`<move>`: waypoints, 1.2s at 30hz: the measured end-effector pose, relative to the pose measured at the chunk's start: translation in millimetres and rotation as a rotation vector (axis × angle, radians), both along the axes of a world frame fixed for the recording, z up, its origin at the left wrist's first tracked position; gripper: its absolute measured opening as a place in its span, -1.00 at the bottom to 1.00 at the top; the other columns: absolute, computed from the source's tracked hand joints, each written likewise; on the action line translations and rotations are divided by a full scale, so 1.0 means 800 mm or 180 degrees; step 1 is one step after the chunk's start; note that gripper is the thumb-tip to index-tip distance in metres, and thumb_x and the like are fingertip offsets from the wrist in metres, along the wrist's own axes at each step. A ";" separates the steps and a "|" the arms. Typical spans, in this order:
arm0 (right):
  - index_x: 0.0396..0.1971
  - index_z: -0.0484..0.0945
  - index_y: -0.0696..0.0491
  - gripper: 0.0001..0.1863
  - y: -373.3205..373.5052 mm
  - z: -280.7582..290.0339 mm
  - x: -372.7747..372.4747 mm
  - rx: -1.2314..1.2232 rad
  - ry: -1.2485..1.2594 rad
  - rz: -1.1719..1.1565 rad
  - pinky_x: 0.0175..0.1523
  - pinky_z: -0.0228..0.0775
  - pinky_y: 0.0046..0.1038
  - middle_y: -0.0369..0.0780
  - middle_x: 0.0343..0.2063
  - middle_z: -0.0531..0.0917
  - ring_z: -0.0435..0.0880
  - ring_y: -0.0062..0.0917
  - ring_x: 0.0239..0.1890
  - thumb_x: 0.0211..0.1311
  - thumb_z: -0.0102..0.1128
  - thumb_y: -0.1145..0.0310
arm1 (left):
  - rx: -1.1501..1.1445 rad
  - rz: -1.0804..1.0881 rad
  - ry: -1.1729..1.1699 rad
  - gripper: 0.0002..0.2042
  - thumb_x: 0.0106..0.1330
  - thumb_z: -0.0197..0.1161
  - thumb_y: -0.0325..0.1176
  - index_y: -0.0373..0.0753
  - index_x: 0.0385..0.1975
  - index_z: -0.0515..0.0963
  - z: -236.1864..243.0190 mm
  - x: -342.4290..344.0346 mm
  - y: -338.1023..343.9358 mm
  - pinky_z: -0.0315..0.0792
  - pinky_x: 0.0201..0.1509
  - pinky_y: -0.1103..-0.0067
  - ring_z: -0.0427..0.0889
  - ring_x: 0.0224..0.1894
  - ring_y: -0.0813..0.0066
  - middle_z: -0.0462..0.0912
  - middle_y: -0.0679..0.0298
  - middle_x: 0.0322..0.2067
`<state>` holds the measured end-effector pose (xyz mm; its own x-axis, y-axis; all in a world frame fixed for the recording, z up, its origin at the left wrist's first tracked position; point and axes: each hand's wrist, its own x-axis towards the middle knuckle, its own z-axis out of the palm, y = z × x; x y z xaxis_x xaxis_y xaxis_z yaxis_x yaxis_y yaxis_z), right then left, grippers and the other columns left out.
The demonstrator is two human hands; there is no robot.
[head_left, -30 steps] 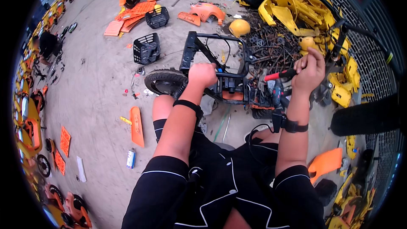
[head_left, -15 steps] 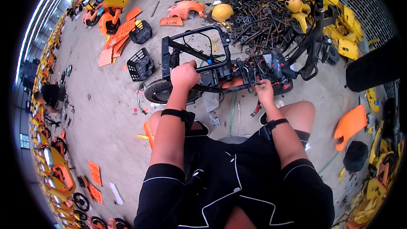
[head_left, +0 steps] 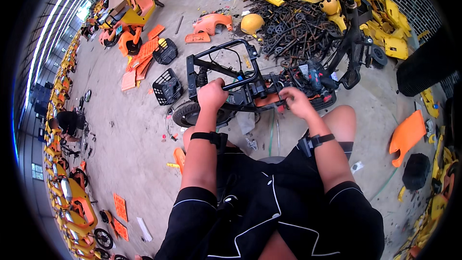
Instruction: The person uses a hammer to strike a component on a motorcycle frame, then uses a power drill to drive fasteners into the frame.
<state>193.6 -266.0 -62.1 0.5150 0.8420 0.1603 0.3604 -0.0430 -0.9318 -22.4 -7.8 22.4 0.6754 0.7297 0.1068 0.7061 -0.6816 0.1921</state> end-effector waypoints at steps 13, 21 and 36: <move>0.34 0.40 0.20 -0.50 -0.013 -0.040 0.039 -0.0758 0.1631 -0.0895 0.14 0.63 -0.33 -0.03 0.28 0.49 0.56 -0.29 0.25 0.41 0.02 0.61 | 0.0171 -0.0074 -0.0102 -0.79 0.06 0.38 -0.19 -0.07 -0.32 0.68 0.000 0.007 -0.002 0.59 -0.15 0.26 0.75 -0.22 0.10 0.77 0.20 -0.29; 0.16 0.53 0.20 -0.64 0.007 -0.039 0.040 -0.0676 0.1815 -0.1063 -0.12 0.75 -0.37 -0.15 -0.02 0.64 0.69 -0.41 -0.03 0.42 0.11 0.48 | 0.0330 -0.0100 -0.0157 -0.82 0.08 0.36 -0.19 -0.07 -0.36 0.69 -0.004 0.006 0.001 0.59 -0.22 0.25 0.74 -0.29 0.09 0.76 0.21 -0.35; -0.25 0.68 0.24 -0.61 0.010 -0.061 0.051 -0.1925 0.0007 -0.1512 -0.27 0.65 -0.27 0.00 -0.39 0.74 0.78 -0.28 -0.23 0.40 0.11 0.16 | 0.0215 -0.0050 -0.0021 -0.80 0.07 0.38 -0.19 -0.05 -0.31 0.69 0.001 0.009 -0.003 0.59 -0.15 0.26 0.75 -0.21 0.10 0.77 0.20 -0.27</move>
